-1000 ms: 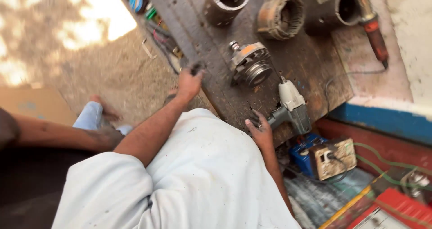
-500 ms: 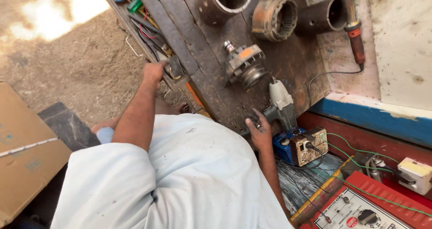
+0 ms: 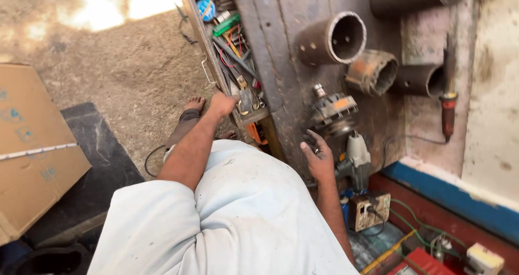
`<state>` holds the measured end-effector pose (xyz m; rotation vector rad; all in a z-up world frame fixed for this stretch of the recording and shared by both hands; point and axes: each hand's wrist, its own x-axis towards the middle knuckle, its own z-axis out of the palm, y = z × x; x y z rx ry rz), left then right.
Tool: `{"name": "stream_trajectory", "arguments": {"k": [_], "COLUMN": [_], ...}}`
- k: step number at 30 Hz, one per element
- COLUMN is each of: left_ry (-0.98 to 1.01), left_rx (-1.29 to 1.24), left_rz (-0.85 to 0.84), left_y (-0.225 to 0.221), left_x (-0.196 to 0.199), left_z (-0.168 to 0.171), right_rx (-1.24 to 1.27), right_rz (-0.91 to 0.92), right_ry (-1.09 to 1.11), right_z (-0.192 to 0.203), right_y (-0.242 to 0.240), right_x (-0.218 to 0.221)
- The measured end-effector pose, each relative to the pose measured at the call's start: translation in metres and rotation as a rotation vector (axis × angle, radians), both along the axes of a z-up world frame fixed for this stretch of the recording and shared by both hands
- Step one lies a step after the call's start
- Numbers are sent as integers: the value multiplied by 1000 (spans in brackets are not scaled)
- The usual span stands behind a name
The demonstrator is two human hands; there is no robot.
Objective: Disassembling, cleaning, and repairing an alternator component using various tools on a workbench.
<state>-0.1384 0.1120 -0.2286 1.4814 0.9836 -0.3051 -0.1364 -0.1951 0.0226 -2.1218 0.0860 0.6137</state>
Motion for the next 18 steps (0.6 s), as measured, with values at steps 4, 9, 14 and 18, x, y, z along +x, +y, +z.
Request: {"name": "stream_trajectory", "arguments": {"k": [4,9,14,18], "left_ry": [50,265,97,172], "left_rx": [-40,102,-59,-224], "left_rz": [25,-245,0,144], "left_y": [21,66,83,112], "left_x": [-30,-70,-127,-140], "left_z": [4,64,-19,-6], "right_rx": [8,23,40,-56], "right_rz": [64,165,203,219], "right_ry": [60,80,92,111], "right_z": [-6,-21,-30,-25], "right_y": [20,24,21,23], "right_x": [14,22,23,22]}}
